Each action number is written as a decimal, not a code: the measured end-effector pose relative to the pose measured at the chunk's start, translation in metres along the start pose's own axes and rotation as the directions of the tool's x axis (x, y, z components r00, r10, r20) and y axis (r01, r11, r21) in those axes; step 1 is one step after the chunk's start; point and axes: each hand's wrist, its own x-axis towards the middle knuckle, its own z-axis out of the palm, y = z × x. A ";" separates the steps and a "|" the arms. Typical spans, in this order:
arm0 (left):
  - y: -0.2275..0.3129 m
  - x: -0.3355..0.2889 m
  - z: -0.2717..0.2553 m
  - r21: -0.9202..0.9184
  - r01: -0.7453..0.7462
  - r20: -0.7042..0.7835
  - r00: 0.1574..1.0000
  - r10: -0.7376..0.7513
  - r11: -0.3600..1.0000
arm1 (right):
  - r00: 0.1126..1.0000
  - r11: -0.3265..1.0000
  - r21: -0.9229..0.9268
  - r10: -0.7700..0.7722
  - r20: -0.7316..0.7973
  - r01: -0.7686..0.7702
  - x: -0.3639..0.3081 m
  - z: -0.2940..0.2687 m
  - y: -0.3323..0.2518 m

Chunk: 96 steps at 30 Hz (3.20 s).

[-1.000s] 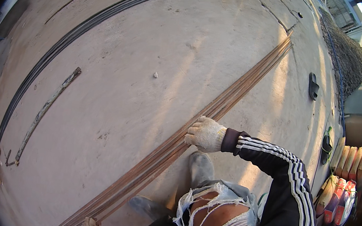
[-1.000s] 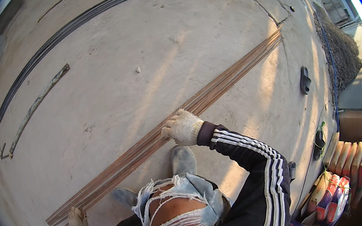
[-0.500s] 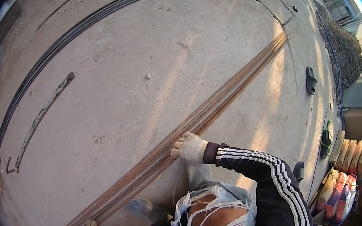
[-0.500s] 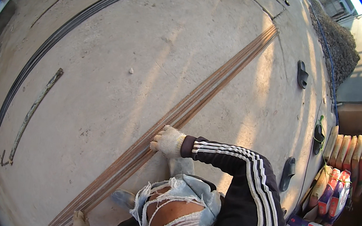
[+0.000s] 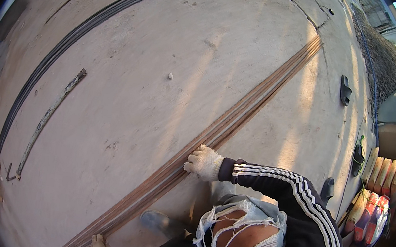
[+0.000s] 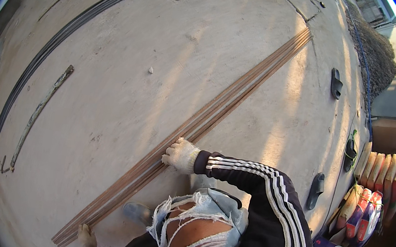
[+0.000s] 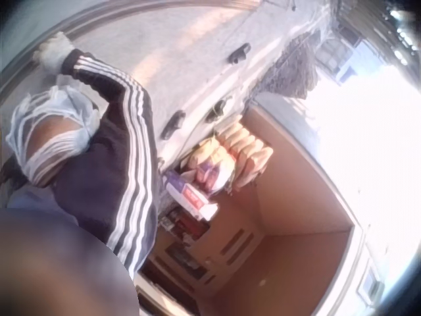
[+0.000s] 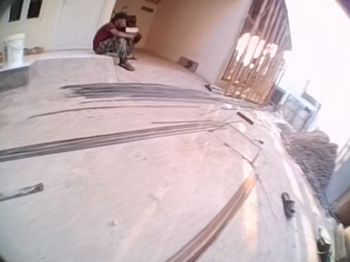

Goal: The person gathers and aligns several long steel rods on a concrete floor, repeatedly picking them up, laying them parallel, and adjusting their positions. The rods are handled by hand and grouped into a small bundle near the center of the workspace.

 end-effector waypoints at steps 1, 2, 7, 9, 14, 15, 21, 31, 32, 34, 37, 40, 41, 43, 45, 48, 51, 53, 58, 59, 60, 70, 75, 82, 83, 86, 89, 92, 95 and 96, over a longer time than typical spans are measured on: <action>0.001 -0.001 0.002 0.014 0.026 0.003 1.000 -0.026 1.000 | 1.000 1.000 -0.002 -0.002 -0.009 0.002 0.000 0.001 0.000; 0.002 0.000 0.006 0.066 -0.033 -0.082 0.996 0.039 0.997 | 1.000 1.000 -0.005 -0.006 -0.017 0.006 -0.001 0.001 -0.001; -0.007 -0.003 0.018 0.104 -0.036 -0.094 0.995 0.046 0.994 | 0.999 0.999 0.001 0.038 0.037 -0.038 -0.001 -0.002 -0.004; -0.011 -0.005 0.017 0.069 -0.046 -0.137 0.989 0.056 0.997 | 0.999 0.999 -0.001 0.038 0.035 -0.038 0.000 -0.004 -0.004; -0.006 -0.002 0.009 0.086 -0.065 -0.111 0.991 0.075 0.994 | 0.994 0.999 -0.038 0.014 0.104 -0.010 0.002 -0.011 -0.001; -0.003 -0.001 0.008 0.082 -0.051 -0.088 0.994 0.058 0.995 | 0.994 0.998 -0.060 0.025 0.103 -0.019 0.002 -0.012 0.000; 0.021 0.010 0.009 0.139 -0.155 -0.174 0.969 0.178 0.978 | 0.983 0.972 -0.220 0.115 0.142 -0.082 -0.004 -0.032 0.013; 0.053 0.022 0.015 0.214 -0.125 -0.167 0.972 0.163 0.969 | 0.977 0.964 -0.158 0.208 -0.052 -0.214 -0.015 -0.036 0.023; 0.055 0.021 0.019 0.194 -0.095 -0.132 0.984 0.122 0.976 | 0.982 0.971 -0.149 0.190 -0.003 -0.188 -0.017 -0.038 0.025; 0.056 0.021 0.024 0.187 -0.061 -0.103 0.991 0.081 0.980 | 0.974 0.963 -0.145 0.225 -0.018 -0.225 -0.022 -0.043 0.031; 0.054 0.023 0.023 0.173 -0.092 -0.123 0.986 0.114 0.981 | 0.965 0.958 -0.116 0.261 -0.027 -0.262 -0.024 -0.058 0.045; 0.054 0.032 0.013 0.123 -0.091 -0.136 0.985 0.108 0.988 | 0.959 0.964 -0.014 0.262 -0.105 -0.265 -0.016 -0.075 0.063; 0.056 0.037 0.008 0.112 -0.117 -0.200 0.970 0.138 0.987 | 0.959 0.967 -0.014 0.253 -0.125 -0.256 -0.009 -0.080 0.069; 0.060 0.048 -0.007 0.107 -0.169 -0.321 0.927 0.195 0.980 | 0.959 0.972 -0.012 0.231 -0.166 -0.236 0.007 -0.086 0.081; 0.069 0.067 -0.028 -0.019 -0.214 -0.374 0.907 0.191 0.977 | 0.975 0.980 -0.092 0.159 -0.157 -0.174 0.031 -0.094 0.095; 0.090 0.094 -0.065 -0.029 -0.264 -0.407 0.884 0.229 0.964 | 0.994 0.979 -0.191 0.050 -0.096 -0.068 0.070 -0.112 0.116; 0.110 0.122 -0.115 0.081 -0.331 -0.390 0.858 0.335 0.940 | 1.000 0.965 -0.262 0.006 0.030 0.002 0.112 -0.133 0.127; 0.122 0.130 -0.139 0.041 -0.364 -0.385 0.854 0.351 0.931 | 0.998 0.949 -0.308 -0.062 0.021 0.066 0.126 -0.147 0.131; 0.112 0.078 -0.172 -0.299 -0.180 0.009 0.981 0.191 0.937 | 0.955 0.984 -0.121 0.157 0.252 -0.130 0.085 -0.165 0.129; 0.104 0.054 -0.175 -0.404 -0.148 0.051 0.982 0.184 0.903 | 0.922 0.939 0.118 0.285 0.260 -0.324 0.064 -0.163 0.121; 0.101 0.020 -0.171 -0.381 -0.185 -0.014 0.981 0.194 0.906 | 0.944 0.964 -0.016 0.264 0.198 -0.266 0.023 -0.175 0.109; 0.172 -0.319 -0.279 -0.217 0.751 0.828 0.480 -0.290 0.624 | 0.083 0.511 -0.167 0.431 0.899 -0.843 -0.435 -0.307 -0.138; 0.263 -0.257 -0.336 -0.392 0.830 0.800 0.520 -0.298 0.397 | 0.143 0.550 -0.065 0.328 0.934 -0.833 -0.440 -0.398 -0.150; 0.319 -0.156 -0.425 -0.519 0.834 0.777 0.552 -0.303 0.187 | 0.065 -0.183 0.383 0.832 0.551 -0.906 -0.225 -0.483 -0.039; 0.317 -0.141 -0.440 -0.527 0.833 0.774 0.552 -0.309 0.167 | 0.055 -0.254 0.482 0.841 0.538 -0.838 -0.195 -0.494 -0.024; 0.304 -0.101 -0.487 -0.552 0.826 0.768 0.556 -0.318 0.113 | 0.005 -0.359 0.508 0.813 0.582 -0.783 -0.125 -0.536 -0.005; 0.292 -0.048 -0.530 -0.602 0.793 0.744 0.601 -0.292 0.098 | 0.021 -0.380 0.521 0.793 0.608 -0.764 -0.073 -0.568 0.010; 0.294 0.017 -0.572 -0.615 0.779 0.744 0.625 -0.237 0.124 | 0.031 -0.402 0.527 0.773 0.634 -0.748 -0.037 -0.594 0.018; 0.312 0.098 -0.609 -0.642 0.725 0.700 0.687 -0.197 0.248 | -0.036 -0.448 0.464 0.748 0.662 -0.764 -0.013 -0.601 0.028; 0.319 0.131 -0.622 -0.625 0.682 0.669 0.719 -0.189 0.380 | -0.122 -0.529 0.383 0.690 0.713 -0.757 -0.007 -0.600 0.033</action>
